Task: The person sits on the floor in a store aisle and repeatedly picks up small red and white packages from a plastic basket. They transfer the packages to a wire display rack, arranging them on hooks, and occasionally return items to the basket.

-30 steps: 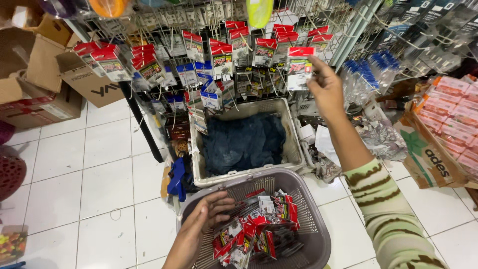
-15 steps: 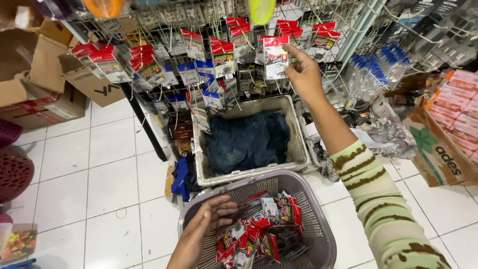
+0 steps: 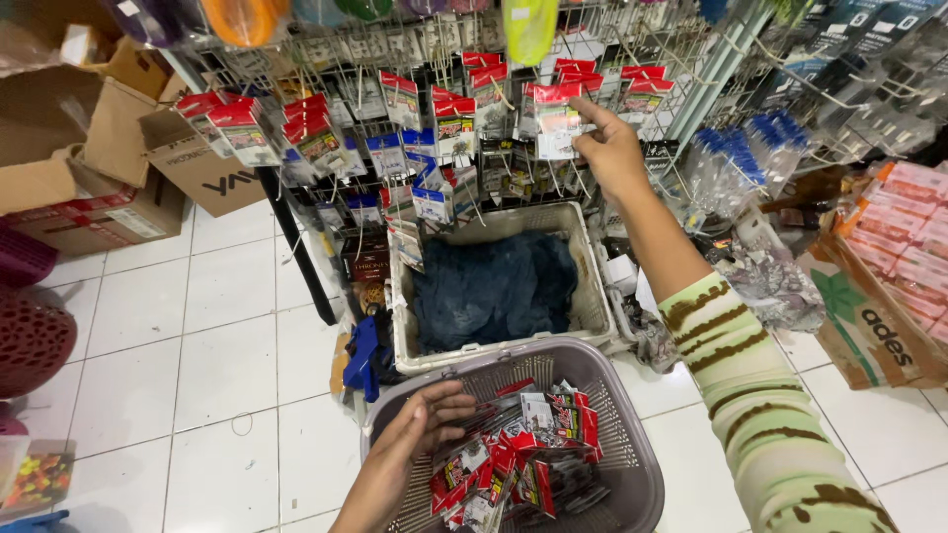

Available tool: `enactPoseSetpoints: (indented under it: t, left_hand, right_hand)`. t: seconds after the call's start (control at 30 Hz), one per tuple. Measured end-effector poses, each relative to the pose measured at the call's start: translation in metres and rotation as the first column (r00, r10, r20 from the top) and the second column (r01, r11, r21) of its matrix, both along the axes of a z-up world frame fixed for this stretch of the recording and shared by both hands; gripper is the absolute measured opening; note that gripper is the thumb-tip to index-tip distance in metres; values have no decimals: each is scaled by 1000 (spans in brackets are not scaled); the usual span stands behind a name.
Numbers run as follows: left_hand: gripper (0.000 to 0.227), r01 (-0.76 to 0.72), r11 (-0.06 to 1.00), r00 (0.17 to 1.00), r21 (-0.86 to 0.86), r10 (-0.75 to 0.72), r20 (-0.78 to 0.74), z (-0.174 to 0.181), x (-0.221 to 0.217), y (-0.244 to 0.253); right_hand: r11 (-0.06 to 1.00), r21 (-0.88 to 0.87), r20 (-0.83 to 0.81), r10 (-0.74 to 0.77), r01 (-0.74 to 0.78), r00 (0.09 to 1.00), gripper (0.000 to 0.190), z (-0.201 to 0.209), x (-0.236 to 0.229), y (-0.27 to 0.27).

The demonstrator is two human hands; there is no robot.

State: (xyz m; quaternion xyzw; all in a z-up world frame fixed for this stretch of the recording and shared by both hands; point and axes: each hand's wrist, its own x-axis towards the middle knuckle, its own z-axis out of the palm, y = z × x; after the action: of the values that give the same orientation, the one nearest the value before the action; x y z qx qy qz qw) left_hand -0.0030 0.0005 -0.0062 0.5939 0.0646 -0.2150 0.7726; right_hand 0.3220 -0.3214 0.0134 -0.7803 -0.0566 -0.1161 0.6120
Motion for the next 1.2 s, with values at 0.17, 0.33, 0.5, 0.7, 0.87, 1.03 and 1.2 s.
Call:
enactPoseSetpoints:
  t: [0.17, 0.33, 0.5, 0.7, 0.87, 1.03, 1.2]
  left_hand:
    - [59, -16, 1000, 1000, 10, 16, -24, 8, 0, -3]
    - [59, 12, 999, 1000, 50, -12, 5, -1, 2, 0]
    - [61, -18, 1000, 999, 13, 17, 40, -15, 4, 2]
    - [70, -40, 983, 993, 181, 18, 121, 14, -2, -12]
    - [60, -123, 992, 982, 3, 122, 142, -42, 8, -5]
    - [62, -109, 993, 970, -34, 114, 213, -40, 1, -6]
    - [57, -76, 997, 964, -12, 77, 254, -28, -7, -2]
  right_hand:
    - [996, -91, -222, -45, 26, 974, 60, 24, -11, 16]
    - [975, -220, -217, -69, 20, 974, 77, -7, 4, 11]
    - [870, -489, -168, -20, -66, 986, 50, 19, -66, 33]
    - [823, -412, -101, 385, -391, 917, 30, 56, -201, 64]
    - [371, -623, -253, 737, -689, 626, 27, 34, -259, 93]
    - [-86, -736, -559, 638, -671, 531, 37, -19, -279, 120]
    - [-211, -845, -505, 617, -491, 604, 36, -72, -269, 137]
